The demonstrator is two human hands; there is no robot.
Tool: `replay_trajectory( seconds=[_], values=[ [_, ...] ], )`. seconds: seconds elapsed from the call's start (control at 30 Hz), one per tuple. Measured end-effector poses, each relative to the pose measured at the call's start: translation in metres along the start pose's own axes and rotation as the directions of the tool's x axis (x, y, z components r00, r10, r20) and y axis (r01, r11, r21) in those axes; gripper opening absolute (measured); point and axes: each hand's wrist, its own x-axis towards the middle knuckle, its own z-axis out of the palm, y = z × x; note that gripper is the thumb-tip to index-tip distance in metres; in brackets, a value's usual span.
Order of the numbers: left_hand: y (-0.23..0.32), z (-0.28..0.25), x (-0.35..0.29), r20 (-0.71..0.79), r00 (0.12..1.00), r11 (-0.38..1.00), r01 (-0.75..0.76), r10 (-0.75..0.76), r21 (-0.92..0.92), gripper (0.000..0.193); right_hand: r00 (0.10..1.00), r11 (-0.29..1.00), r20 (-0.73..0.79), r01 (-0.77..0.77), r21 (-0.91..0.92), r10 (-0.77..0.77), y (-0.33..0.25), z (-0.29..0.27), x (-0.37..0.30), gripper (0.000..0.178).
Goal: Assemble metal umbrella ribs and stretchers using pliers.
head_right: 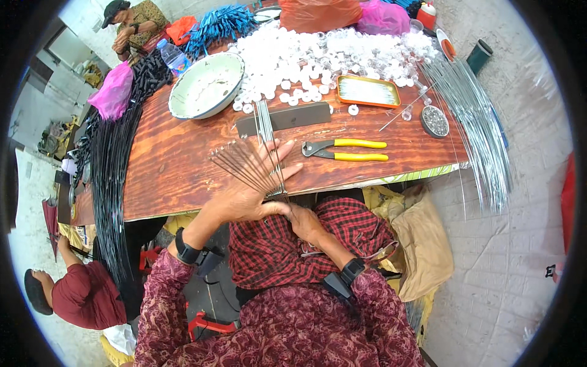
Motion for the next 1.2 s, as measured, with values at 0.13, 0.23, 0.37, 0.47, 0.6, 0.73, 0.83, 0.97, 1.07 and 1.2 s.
replay_trajectory(
  seconds=[0.13, 0.23, 0.37, 0.47, 0.6, 0.73, 0.83, 0.97, 1.07, 1.2],
  values=[
    [-0.007, 0.012, 0.003, -0.066, 0.996, 0.996, 0.065, -0.061, 0.059, 0.076, 0.967, 0.951, 0.124, -0.189, -0.246, 0.224, -0.021, -0.017, 0.012, 0.031],
    [-0.007, 0.008, 0.006, -0.050, 0.998, 0.997, 0.028, -0.024, 0.068, 0.073, 0.966, 0.904, 0.125, -0.160, -0.397, 0.226, -0.031, -0.032, 0.022, 0.034],
    [-0.010, 0.011, 0.009, -0.095, 0.995, 0.993, -0.003, 0.015, 0.121, 0.072, 0.993, 0.814, 0.014, -0.088, -0.574, 0.117, -0.052, -0.055, 0.008, 0.032],
    [-0.013, 0.013, -0.001, -0.111, 0.994, 0.993, 0.022, -0.008, 0.119, 0.073, 0.965, 0.860, 0.247, 0.052, -0.508, 0.087, -0.120, -0.102, -0.004, 0.026],
    [-0.011, 0.012, 0.002, -0.114, 0.994, 0.994, 0.009, 0.003, 0.107, 0.074, 0.825, 0.713, -0.158, 0.353, -0.606, -0.543, -0.167, -0.149, 0.000, 0.019],
    [-0.010, 0.015, 0.005, -0.130, 0.990, 0.991, -0.047, 0.063, 0.125, 0.075, 0.837, 0.658, -0.209, 0.217, -0.721, -0.506, -0.144, -0.175, 0.024, 0.039],
    [-0.010, 0.015, 0.004, -0.114, 0.993, 0.991, -0.030, 0.045, 0.133, 0.074, 0.850, 0.669, -0.185, 0.235, -0.705, -0.493, -0.125, -0.177, 0.022, 0.040],
    [-0.015, 0.019, -0.001, -0.116, 0.993, 0.992, -0.011, 0.026, 0.125, 0.073, 0.851, 0.681, -0.231, 0.184, -0.709, -0.471, -0.127, -0.186, 0.019, 0.039],
    [-0.015, 0.018, 0.003, -0.125, 0.991, 0.992, -0.031, 0.047, 0.124, 0.072, 0.812, 0.612, -0.287, 0.105, -0.784, -0.508, -0.141, -0.183, 0.019, 0.041],
    [-0.021, 0.021, 0.000, -0.144, 0.987, 0.987, -0.044, 0.066, 0.157, 0.070, 0.883, 0.839, 0.074, 0.465, -0.283, -0.464, -0.195, -0.143, 0.026, 0.051]
  ],
)
